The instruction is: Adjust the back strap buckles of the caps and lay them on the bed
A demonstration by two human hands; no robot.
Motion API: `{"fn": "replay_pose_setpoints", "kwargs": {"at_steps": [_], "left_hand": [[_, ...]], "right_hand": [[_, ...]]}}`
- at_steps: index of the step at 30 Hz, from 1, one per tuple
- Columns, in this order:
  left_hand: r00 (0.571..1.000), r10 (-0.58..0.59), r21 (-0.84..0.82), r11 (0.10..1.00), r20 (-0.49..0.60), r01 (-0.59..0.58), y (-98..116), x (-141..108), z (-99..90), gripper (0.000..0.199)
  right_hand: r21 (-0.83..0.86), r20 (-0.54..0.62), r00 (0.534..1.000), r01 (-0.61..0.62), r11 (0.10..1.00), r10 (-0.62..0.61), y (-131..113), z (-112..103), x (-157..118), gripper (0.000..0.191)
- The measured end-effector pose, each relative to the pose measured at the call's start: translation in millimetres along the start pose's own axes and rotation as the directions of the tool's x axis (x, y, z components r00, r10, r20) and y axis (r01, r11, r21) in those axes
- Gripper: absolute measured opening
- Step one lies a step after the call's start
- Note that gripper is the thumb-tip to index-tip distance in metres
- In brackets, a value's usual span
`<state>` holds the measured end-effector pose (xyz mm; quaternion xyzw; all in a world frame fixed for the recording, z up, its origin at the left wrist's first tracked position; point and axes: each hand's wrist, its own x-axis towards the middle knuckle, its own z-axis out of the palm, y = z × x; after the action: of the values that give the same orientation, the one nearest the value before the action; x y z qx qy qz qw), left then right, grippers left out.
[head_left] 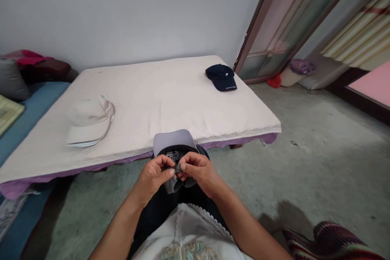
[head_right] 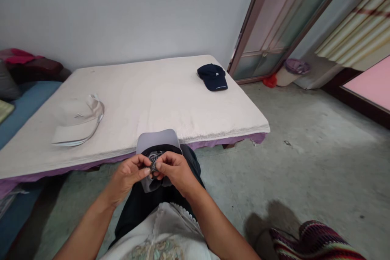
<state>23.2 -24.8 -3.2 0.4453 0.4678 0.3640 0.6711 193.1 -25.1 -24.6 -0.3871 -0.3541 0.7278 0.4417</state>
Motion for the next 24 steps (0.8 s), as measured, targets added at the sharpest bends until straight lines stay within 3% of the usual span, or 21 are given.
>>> {"fn": "replay_pose_setpoints", "kwargs": {"at_steps": [12, 24], "left_hand": [[0.999, 0.018, 0.111, 0.994, -0.035, -0.014, -3.1, -1.5, 1.4, 0.015], [0.990, 0.108, 0.357, 0.931, -0.087, -0.070, -7.9, -0.8, 4.7, 0.007]], "right_hand": [[-0.180, -0.039, 0.996, 0.067, 0.981, -0.076, 4.5, 4.4, 2.3, 0.012], [-0.176, -0.043, 0.996, 0.068, 0.982, -0.076, 6.7, 2.3, 1.1, 0.013]]}}
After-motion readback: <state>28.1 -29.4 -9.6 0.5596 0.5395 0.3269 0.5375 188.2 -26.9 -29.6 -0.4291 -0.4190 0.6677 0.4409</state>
